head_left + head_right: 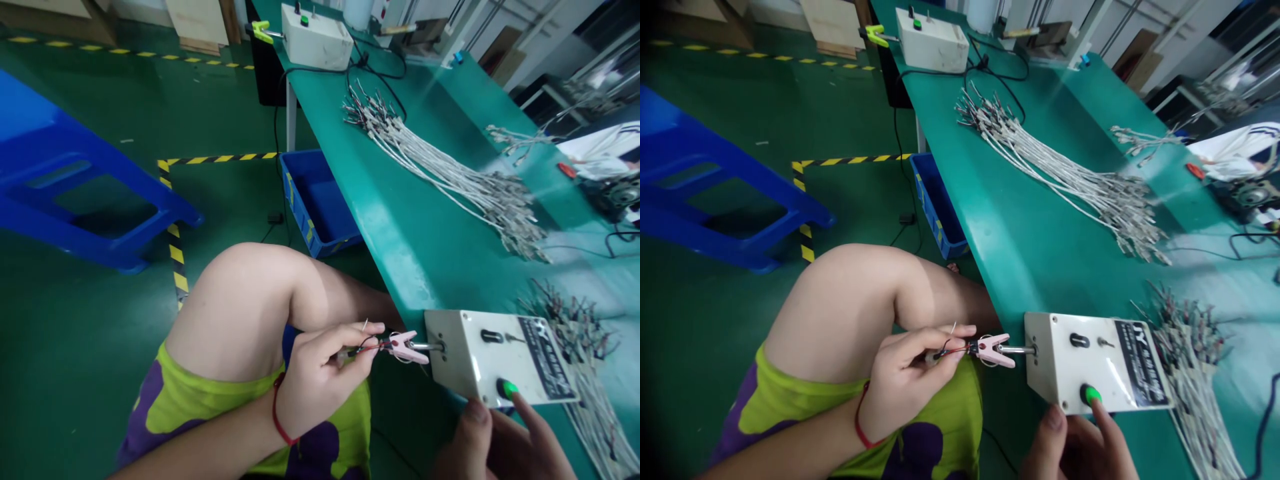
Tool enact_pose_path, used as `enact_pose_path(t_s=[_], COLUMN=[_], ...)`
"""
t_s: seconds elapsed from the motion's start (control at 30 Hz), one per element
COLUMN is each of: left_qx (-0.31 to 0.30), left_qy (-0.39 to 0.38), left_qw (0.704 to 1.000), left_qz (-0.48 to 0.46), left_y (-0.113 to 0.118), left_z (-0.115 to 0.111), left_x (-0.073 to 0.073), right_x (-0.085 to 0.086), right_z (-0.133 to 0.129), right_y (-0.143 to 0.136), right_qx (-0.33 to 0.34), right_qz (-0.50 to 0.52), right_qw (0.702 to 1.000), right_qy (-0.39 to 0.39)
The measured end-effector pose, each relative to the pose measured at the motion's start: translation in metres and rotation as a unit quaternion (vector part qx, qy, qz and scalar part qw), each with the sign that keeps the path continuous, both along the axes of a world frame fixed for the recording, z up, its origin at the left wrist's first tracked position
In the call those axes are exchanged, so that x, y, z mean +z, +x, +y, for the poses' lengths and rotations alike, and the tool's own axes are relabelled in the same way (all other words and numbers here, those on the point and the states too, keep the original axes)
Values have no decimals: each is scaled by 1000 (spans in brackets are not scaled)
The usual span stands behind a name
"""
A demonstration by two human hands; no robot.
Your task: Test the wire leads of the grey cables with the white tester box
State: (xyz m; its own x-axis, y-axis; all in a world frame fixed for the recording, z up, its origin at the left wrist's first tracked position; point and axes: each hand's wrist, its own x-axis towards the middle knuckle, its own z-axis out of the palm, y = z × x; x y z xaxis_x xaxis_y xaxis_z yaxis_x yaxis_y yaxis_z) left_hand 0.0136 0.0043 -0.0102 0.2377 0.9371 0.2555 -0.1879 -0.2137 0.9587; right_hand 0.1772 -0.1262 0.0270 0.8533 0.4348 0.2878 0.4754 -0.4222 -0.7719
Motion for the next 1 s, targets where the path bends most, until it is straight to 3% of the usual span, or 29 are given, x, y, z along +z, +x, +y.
enact_pose_path(t_s=[0.2, 0.37, 0.5, 0.6, 0.73, 0.87, 1.0], left_qx=[-5, -7, 5, 15, 17, -2, -28], left_qy=[-10, -20, -14, 7, 39, 61, 79], left_qw=[1000, 1000, 1000, 1000, 997, 997, 996], left_qz=[6, 2, -10, 8, 58, 50, 18], left_y=[-2, -4, -9, -16, -25, -27, -27], left_z=[0, 0, -1, -5, -11, -12, -10], left_x=[-1, 0, 2, 4, 6, 11, 14], right_x=[-18, -12, -8, -18, -32, -27, -18], right_z=[-2, 9, 9, 13, 28, 39, 42], right_y=[0, -17, -42, -64, -83, -90, -93], right_qx=[4, -26, -44, -50, 41, 132, 142], right_qz=[-20, -48, -30, 33, 202, 369, 426], right_qw=[998, 991, 990, 988, 961, 901, 865], right_qy=[55, 119, 128, 144, 183, 186, 225])
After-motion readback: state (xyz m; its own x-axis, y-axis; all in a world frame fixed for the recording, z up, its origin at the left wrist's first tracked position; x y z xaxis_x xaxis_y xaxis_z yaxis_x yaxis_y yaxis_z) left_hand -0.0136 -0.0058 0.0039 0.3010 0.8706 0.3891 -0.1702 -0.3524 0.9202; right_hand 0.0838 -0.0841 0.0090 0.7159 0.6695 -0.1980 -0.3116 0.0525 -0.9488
